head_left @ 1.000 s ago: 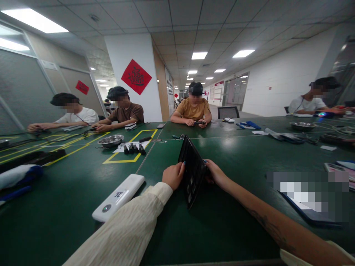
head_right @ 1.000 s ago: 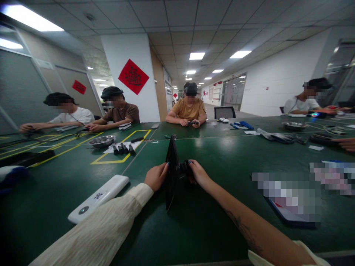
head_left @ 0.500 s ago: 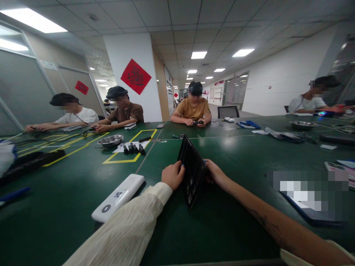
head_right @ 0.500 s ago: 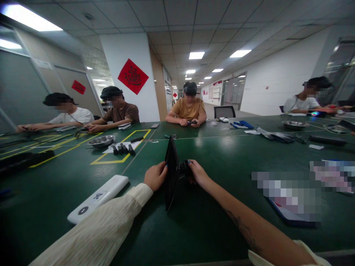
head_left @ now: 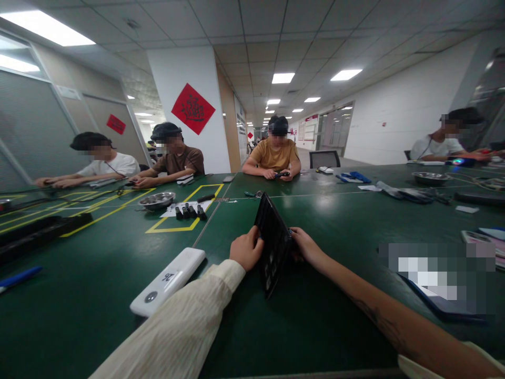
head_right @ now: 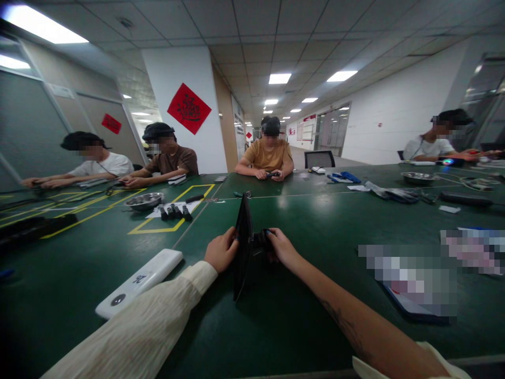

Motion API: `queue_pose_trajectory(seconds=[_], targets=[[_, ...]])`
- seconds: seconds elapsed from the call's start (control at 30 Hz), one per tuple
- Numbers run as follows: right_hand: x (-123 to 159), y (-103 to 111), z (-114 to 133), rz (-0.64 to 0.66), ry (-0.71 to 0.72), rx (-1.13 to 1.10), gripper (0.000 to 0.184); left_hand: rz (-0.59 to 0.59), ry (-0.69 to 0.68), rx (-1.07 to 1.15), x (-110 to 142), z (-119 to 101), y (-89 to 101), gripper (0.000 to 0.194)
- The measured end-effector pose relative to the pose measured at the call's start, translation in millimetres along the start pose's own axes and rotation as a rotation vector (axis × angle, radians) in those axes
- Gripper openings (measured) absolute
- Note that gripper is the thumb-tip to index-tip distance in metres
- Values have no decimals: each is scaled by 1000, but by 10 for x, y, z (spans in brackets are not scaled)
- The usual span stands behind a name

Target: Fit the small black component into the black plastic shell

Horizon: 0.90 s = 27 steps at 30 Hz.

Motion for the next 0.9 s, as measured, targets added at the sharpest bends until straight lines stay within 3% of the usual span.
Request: queue_pose_trajectory(seconds=[0.33,0.9], targets=[[-61,17,-83,5,-4,11,25,-12,-2,-11,3,3,-26,31],[-17,0,-11,9,-11,36,28,-4,32,40,-9,27,-38,49]])
Point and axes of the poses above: each hand's wrist, its own x-axis away from the middle knuckle, its own y-axis out of the back of the hand, z = x × y, the point moved 4 cm from there along -x, towards the middle knuckle, and after that the axes turned 4 degrees about -x, right-handed, at the moved point
